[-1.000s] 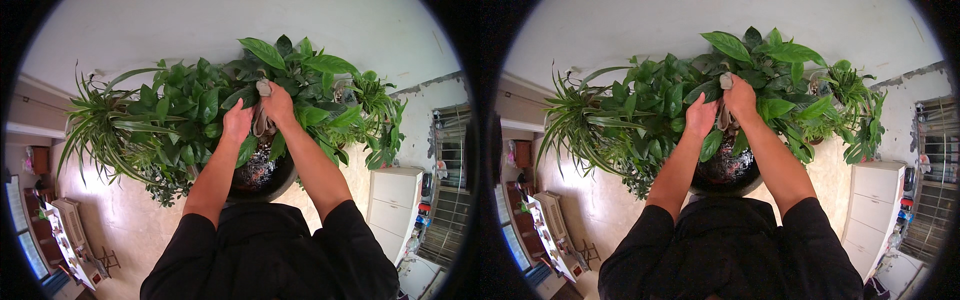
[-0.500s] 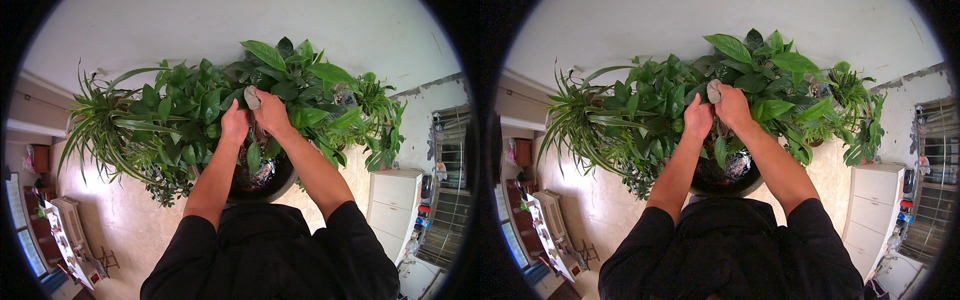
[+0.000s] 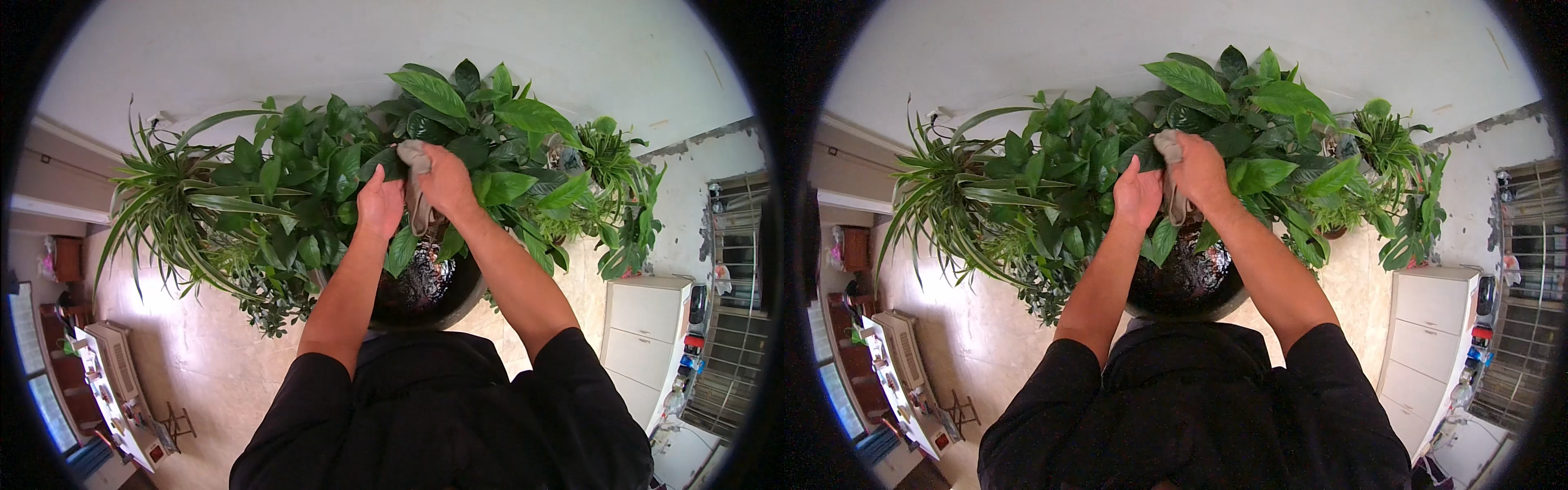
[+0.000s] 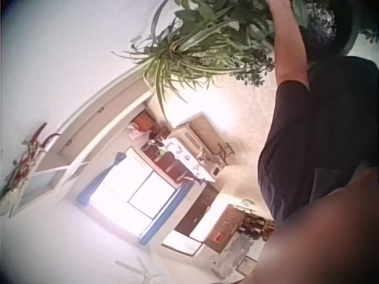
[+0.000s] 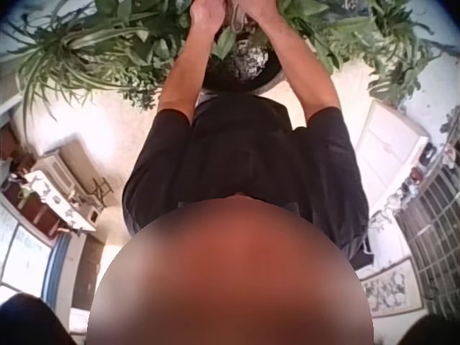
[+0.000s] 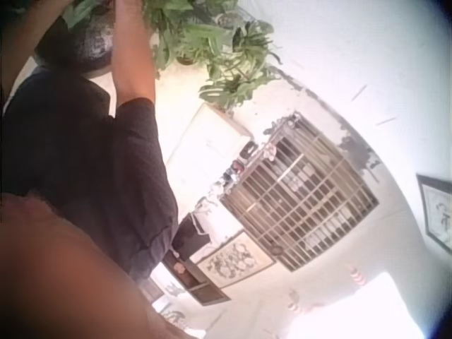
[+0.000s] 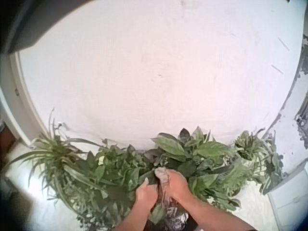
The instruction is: The person wipes the leaves of several potted plants with a cloth. They systematically clean the leaves of a spider plant and a large leafy plant, moving from one leaf to the next.
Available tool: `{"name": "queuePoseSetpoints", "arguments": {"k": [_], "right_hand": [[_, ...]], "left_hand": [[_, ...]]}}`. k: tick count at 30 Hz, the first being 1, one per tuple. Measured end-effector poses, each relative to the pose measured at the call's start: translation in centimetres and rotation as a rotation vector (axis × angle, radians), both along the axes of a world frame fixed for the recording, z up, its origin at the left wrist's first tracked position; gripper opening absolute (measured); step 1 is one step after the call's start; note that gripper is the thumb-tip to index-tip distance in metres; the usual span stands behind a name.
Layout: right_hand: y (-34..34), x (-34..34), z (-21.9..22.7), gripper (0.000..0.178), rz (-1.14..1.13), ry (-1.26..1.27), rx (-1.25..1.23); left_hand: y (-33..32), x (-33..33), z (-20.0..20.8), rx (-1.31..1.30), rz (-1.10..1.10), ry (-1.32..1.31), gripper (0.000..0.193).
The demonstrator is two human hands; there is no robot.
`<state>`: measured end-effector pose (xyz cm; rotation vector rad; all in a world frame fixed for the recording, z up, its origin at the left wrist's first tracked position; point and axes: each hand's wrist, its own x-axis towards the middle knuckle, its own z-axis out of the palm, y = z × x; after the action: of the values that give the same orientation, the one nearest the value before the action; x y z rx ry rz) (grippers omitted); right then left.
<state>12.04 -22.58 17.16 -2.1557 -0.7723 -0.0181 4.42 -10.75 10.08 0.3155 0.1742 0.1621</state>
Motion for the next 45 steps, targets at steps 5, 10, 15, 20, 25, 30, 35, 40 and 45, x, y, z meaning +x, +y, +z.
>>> {"name": "queuePoseSetpoints", "arguments": {"k": [5, 10, 15, 20, 25, 30, 35, 40, 45], "right_hand": [[0.3, 1.3, -0.1, 0.035, -0.127, 0.151, -0.110], [1.3, -1.7, 1.5, 0.029, 0.098, -0.064, -0.013], [1.4, 0.7, -0.5, 0.033, -0.107, -0.018, -0.148], [2.2, -2.2, 0.3, 0.030, 0.088, -0.102, -0.079], [2.3, -0.4, -0.4, 0.026, -0.130, 0.069, -0.073], [3.0, -1.4, -0.4, 0.034, 0.000, -0.017, -0.171], [3.8, -5.2, 2.0, 0.041, 0.201, -0.108, -0.028], [2.6, -5.5, 1.8, 0.042, 0.166, -0.133, -0.094], [2.0, -2.5, -0.3, 0.032, -0.114, -0.094, -0.165]], "left_hand": [[-0.8, 0.1, 0.7, 0.043, 0.035, -0.039, 0.058], [0.1, -0.8, 1.3, -0.010, -0.008, 0.062, 0.057], [-0.4, -0.6, 1.5, 0.151, 0.095, -0.015, 0.053], [0.4, -1.2, 1.2, 0.080, 0.158, 0.071, 0.047], [0.5, -1.5, 0.9, 0.188, 0.163, -0.014, 0.046], [0.6, -1.6, 0.9, 0.133, 0.121, 0.081, 0.049], [1.3, -2.9, 2.5, 0.065, 0.179, 0.166, 0.057], [1.6, -3.9, 1.9, -0.013, 0.111, 0.046, 0.066], [0.7, -3.2, 2.2, 0.057, 0.069, -0.034, 0.068]]}}
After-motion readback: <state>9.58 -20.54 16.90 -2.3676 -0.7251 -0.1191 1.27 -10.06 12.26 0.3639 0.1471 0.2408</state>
